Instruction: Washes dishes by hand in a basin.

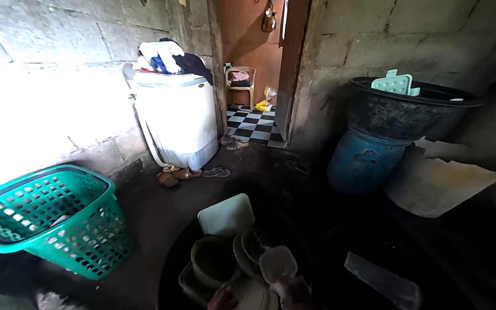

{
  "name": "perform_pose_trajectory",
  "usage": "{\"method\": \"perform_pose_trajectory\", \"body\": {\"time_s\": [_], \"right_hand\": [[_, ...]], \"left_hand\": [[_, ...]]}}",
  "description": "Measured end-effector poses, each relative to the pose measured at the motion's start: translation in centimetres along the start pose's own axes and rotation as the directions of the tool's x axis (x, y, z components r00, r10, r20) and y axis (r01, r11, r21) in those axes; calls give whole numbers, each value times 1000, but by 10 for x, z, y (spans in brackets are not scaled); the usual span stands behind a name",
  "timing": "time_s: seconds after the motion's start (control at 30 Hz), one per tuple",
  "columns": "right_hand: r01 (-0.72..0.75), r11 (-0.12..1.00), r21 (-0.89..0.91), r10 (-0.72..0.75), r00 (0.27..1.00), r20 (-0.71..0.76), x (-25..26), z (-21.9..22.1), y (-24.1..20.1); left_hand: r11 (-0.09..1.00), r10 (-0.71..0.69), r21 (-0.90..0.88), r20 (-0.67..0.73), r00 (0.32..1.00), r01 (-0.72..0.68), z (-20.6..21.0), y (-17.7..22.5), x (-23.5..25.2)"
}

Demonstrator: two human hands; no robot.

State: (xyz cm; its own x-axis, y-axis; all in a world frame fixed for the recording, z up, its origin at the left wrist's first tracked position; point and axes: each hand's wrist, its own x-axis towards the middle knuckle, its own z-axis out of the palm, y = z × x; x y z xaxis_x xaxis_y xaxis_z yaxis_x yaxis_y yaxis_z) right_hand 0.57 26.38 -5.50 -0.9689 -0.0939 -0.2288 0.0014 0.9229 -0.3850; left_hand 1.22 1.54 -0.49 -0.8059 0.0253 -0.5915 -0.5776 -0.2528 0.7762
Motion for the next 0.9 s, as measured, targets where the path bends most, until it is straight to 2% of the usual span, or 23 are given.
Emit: {"method": "perform_pose_trajectory", "body": {"time_s": [0.07,0.1,0.17,0.27,0.33,0.37,0.43,0.5,0.6,0.7,0.8,0.9], "right_hand": [[102,995,11,-101,994,-46,-14,-10,-20],[179,984,15,-176,977,-123,-19,-7,-26],[347,938,11,-333,908,-254,-27,4,-36],[480,874,74,-459,866,-197,-43,5,-60],[523,845,112,-506,850,-145,-47,8,-74],[511,851,123,-499,859,-117,-46,11,-77],[396,902,172,-399,917,-19,-45,13,-85],[281,951,125,-297,945,134,-43,6,-91],[218,975,28,-216,923,318,-40,-7,-87],[116,991,-73,-82,927,367,-51,-33,-91],[40,991,-129,16,913,407,-57,-39,-110],[49,989,-138,34,839,543,-58,-39,-129]], "left_hand": [[998,-39,41,47,998,37,5,-7,-3],[997,-61,42,65,996,58,8,-9,-4],[996,-89,0,89,992,89,14,-14,-7],[984,-112,-126,90,990,123,19,-14,-12],[977,-92,-192,9,996,92,18,-22,-3],[970,-102,-224,-42,994,90,16,-26,2],[963,-145,-248,-149,978,105,14,-28,2],[962,-176,-243,-192,965,127,13,-30,-1],[973,-154,-198,-176,972,118,13,-37,-3],[984,-114,-148,-116,987,96,21,-35,-13],[982,-76,-181,-83,994,60,30,-40,-28],[985,-74,-162,-99,992,58,30,-48,-32]]}}
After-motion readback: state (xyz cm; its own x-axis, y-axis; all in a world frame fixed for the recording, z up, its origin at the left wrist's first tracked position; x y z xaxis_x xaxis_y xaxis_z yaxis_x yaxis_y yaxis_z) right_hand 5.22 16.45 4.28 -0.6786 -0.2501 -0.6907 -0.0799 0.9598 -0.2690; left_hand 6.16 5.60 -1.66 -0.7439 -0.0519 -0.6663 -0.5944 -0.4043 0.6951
